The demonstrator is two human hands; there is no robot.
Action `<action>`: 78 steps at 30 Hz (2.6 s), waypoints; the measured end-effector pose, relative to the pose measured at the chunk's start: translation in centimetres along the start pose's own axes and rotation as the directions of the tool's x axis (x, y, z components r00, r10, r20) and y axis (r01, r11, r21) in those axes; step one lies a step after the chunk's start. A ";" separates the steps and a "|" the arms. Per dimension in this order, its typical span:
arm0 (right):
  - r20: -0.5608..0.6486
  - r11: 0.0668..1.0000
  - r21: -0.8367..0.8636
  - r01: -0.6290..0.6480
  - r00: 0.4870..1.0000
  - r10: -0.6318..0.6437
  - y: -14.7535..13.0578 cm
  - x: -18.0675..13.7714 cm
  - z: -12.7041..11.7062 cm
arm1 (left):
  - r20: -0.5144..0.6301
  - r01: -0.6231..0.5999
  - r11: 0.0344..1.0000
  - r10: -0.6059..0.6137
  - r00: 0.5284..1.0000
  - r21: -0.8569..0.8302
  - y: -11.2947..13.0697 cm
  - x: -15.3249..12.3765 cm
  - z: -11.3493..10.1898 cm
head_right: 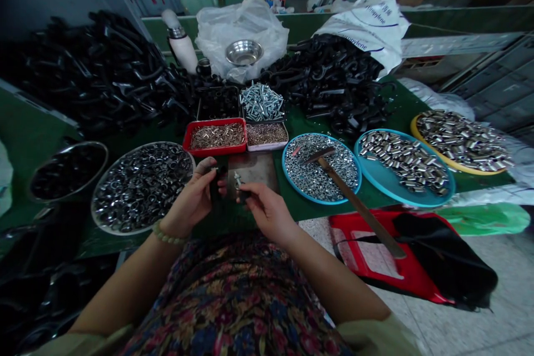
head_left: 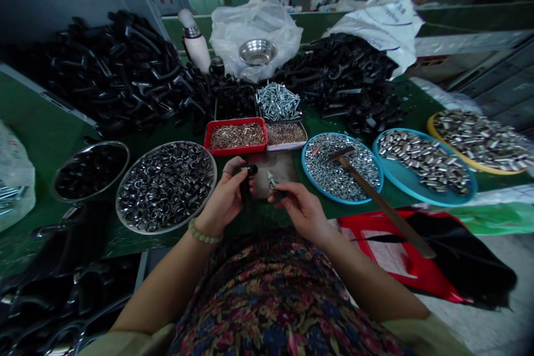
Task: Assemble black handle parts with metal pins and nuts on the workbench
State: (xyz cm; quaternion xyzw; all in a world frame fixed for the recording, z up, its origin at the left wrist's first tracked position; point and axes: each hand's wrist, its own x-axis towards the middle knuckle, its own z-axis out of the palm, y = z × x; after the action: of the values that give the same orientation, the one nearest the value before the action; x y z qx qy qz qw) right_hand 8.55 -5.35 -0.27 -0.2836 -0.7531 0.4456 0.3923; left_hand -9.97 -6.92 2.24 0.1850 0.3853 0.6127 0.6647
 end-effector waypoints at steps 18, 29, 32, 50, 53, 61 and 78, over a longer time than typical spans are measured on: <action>0.019 0.978 0.132 -0.161 0.987 0.160 -0.1 -0.3 -0.7 | -0.007 -0.039 0.995 0.040 0.999 0.095 -1.8 -0.5 1.7; 0.349 0.937 -0.323 0.131 0.937 -0.011 0.8 -1.0 -2.1 | 0.095 0.068 0.879 -0.127 0.987 0.472 -1.4 -0.2 -0.4; 0.412 0.978 -0.197 0.063 0.911 0.024 0.8 -0.8 -2.7 | 0.174 0.023 0.802 -0.158 0.972 0.597 -0.8 -0.6 -0.9; 0.366 0.457 0.691 -0.561 0.816 0.448 -0.4 -0.3 -0.5 | 0.195 -0.165 0.916 0.098 0.976 0.366 -3.5 -1.8 0.2; 0.260 0.513 0.674 -0.532 0.821 0.509 -0.4 -0.4 0.3 | 0.231 -0.141 0.891 0.043 0.972 0.431 -3.1 -1.9 -0.1; 0.234 0.953 -0.260 -0.154 0.948 0.217 2.3 11.2 -2.8 | 0.396 -0.422 0.373 0.147 0.906 0.826 -0.7 1.9 -2.5; 0.324 0.555 -0.809 0.193 0.935 0.147 5.3 21.1 -0.9 | 0.482 -0.433 -0.251 0.182 0.857 0.866 -4.9 5.3 -2.8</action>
State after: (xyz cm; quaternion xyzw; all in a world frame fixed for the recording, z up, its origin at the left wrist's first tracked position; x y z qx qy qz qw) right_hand -1.47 13.85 2.37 -0.3394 -0.9346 0.0757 0.0752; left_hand -9.01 -3.31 -4.53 0.7592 0.5900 0.2358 0.1410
